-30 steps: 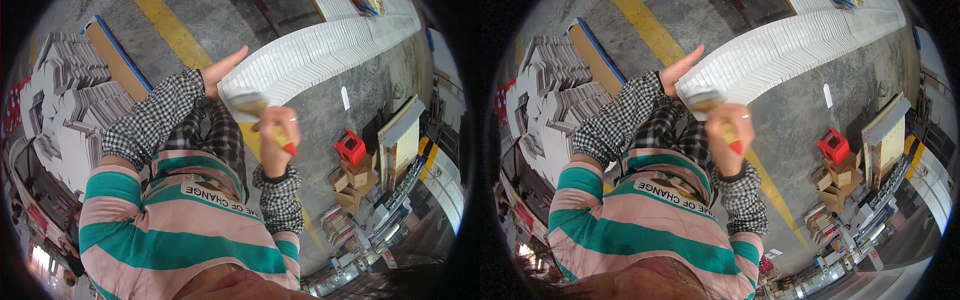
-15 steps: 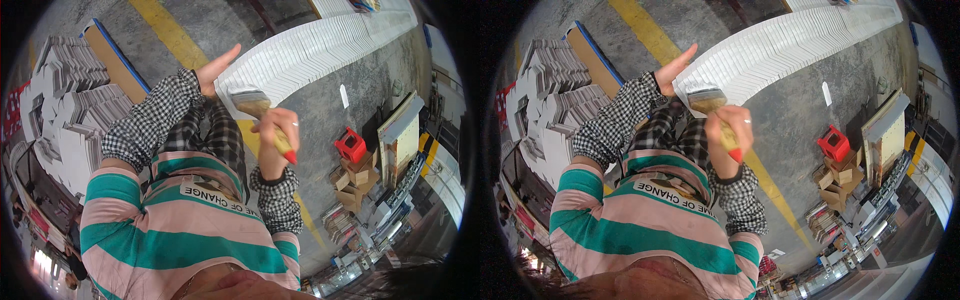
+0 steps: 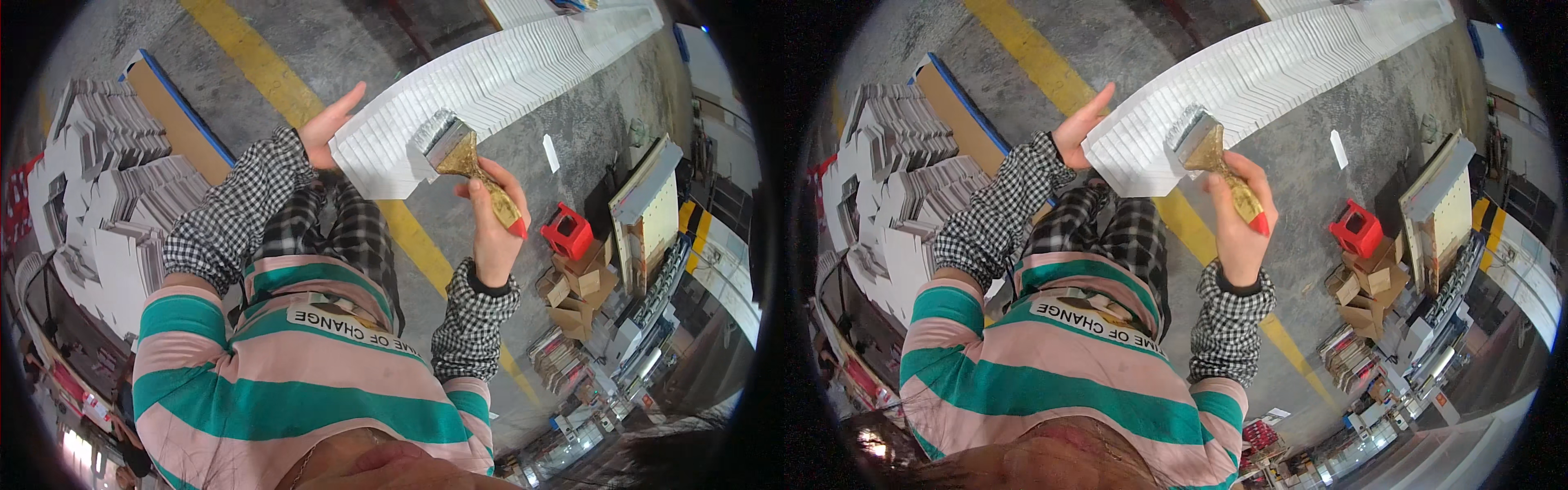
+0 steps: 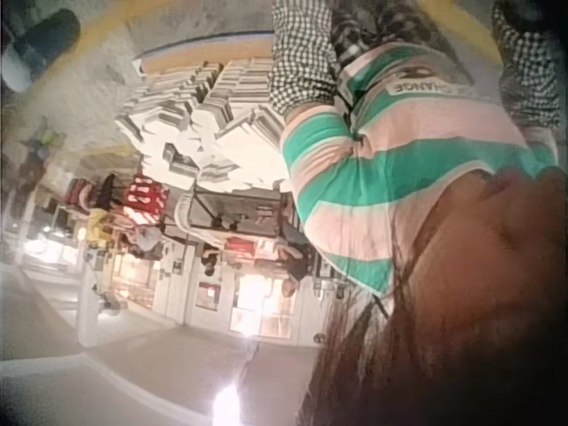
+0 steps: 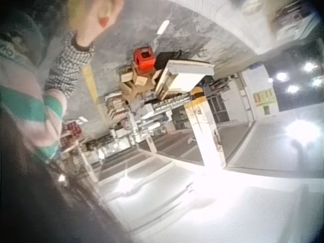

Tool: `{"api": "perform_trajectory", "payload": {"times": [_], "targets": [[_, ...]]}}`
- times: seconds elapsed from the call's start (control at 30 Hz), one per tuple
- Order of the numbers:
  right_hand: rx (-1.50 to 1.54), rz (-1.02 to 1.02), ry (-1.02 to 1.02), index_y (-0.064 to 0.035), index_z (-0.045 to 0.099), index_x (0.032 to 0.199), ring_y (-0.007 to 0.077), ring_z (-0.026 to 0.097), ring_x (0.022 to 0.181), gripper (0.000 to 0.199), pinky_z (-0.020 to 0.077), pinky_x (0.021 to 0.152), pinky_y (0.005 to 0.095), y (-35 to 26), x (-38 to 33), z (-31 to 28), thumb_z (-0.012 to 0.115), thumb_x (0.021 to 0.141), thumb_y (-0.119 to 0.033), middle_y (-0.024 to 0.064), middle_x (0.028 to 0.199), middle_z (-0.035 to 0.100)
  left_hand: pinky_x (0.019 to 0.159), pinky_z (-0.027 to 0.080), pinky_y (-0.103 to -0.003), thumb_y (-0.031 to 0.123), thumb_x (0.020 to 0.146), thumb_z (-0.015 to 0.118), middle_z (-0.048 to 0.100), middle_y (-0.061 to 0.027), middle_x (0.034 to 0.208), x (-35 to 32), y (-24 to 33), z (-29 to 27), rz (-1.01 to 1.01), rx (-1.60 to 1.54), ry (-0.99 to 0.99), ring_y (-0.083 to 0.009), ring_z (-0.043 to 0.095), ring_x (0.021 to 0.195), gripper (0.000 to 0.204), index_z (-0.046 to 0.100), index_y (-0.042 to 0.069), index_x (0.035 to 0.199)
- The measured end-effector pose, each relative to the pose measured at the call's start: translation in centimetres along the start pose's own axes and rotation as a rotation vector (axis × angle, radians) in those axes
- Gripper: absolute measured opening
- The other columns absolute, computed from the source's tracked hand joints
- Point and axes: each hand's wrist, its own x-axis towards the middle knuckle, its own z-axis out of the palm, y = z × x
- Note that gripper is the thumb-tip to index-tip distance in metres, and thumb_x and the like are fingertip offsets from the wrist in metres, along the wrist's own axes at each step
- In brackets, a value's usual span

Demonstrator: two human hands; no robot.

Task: The person applies glue onto a row of overlapping paper sheets using a paintbrush, shifts the paper sheets by hand, and carries the glue container and brush across the workshop.

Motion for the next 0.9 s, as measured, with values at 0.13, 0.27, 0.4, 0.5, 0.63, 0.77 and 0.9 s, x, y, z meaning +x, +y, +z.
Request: {"api": "perform_trajectory", "payload": {"times": [0.13, 0.27, 0.4, 0.5, 0.63, 0.77, 0.9], "targets": [[0.167, 0.066, 0.118, 0.0053, 0.058, 0.101, 0.0129, 0.059, 0.061, 0.018, 0.0501, 0.060, 0.0242, 0.5, 2.5, 0.2, 0.058, 0.086, -0.005, 0.0114, 0.084, 0.062, 0.100, 0.039, -0.036, 0.061, 0.089, 0.032, 0.040, -0.0161, 0.136, 0.0, 0.0, 0.2, 0.005, -0.036, -0.010, -0.0231, 0.047, 0.120, 0.079, 0.030, -0.003, 0.136], [0.228, -0.105, 0.233, 0.0059, 0.061, 0.094, 0.0130, 0.059, 0.062, 0.018, 0.0496, 0.059, 0.0257, 3.1, 6.0, 2.0, 0.059, 0.086, -0.011, 0.0103, 0.082, 0.063, 0.100, 0.039, -0.037, 0.061, 0.089, 0.034, 0.040, -0.0167, 0.136, 0.0, 0.1, 0.2, -0.019, -0.060, -0.018, -0.0238, 0.047, 0.120, 0.080, 0.029, -0.003, 0.136], [0.204, -0.095, 0.249, 0.0052, 0.062, 0.093, 0.0113, 0.057, 0.063, 0.023, 0.0462, 0.060, 0.0237, 4.7, 7.2, 3.9, 0.059, 0.088, -0.017, 0.0077, 0.077, 0.063, 0.101, 0.038, -0.038, 0.061, 0.089, 0.033, 0.042, -0.0171, 0.135, 0.0, 0.0, 0.2, 0.005, -0.035, 0.029, -0.0243, 0.047, 0.119, 0.080, 0.030, -0.003, 0.136], [0.113, 0.060, 0.098, 0.0051, 0.062, 0.091, 0.0109, 0.057, 0.059, 0.024, 0.0449, 0.057, 0.0229, 3.8, 3.9, 4.4, 0.056, 0.089, -0.018, 0.0076, 0.072, 0.063, 0.101, 0.038, -0.038, 0.061, 0.089, 0.032, 0.043, -0.0173, 0.133, 0.1, -0.1, 0.3, -0.005, -0.088, 0.023, -0.0246, 0.047, 0.119, 0.079, 0.032, -0.003, 0.135], [0.132, 0.003, 0.016, 0.0061, 0.062, 0.092, 0.0118, 0.056, 0.056, 0.025, 0.0443, 0.052, 0.0232, 2.1, 2.2, 3.3, 0.053, 0.090, -0.017, 0.0090, 0.071, 0.062, 0.101, 0.037, -0.037, 0.061, 0.089, 0.032, 0.043, -0.0171, 0.133, 0.1, -0.1, 0.3, 0.023, -0.044, -0.011, -0.0247, 0.047, 0.119, 0.078, 0.033, -0.003, 0.135], [0.187, -0.092, 0.307, 0.0038, 0.062, 0.090, 0.0113, 0.057, 0.054, 0.019, 0.0448, 0.050, 0.0228, 3.4, 6.8, 2.9, 0.056, 0.089, -0.014, 0.0052, 0.064, 0.059, 0.102, 0.036, -0.036, 0.060, 0.089, 0.033, 0.041, -0.0160, 0.135, 0.1, -0.2, 0.1, -0.004, -0.084, -0.013, -0.0248, 0.046, 0.120, 0.078, 0.032, -0.003, 0.135], [0.178, 0.053, 0.053, 0.0070, 0.061, 0.089, 0.0117, 0.057, 0.056, 0.028, 0.0436, 0.053, 0.0232, 5.1, 3.1, 3.9, 0.051, 0.092, -0.019, 0.0068, 0.066, 0.060, 0.103, 0.035, -0.036, 0.061, 0.089, 0.032, 0.040, -0.0150, 0.136, 0.3, -0.3, -0.1, 0.018, -0.079, 0.006, -0.0242, 0.046, 0.121, 0.079, 0.031, -0.002, 0.136]]}}
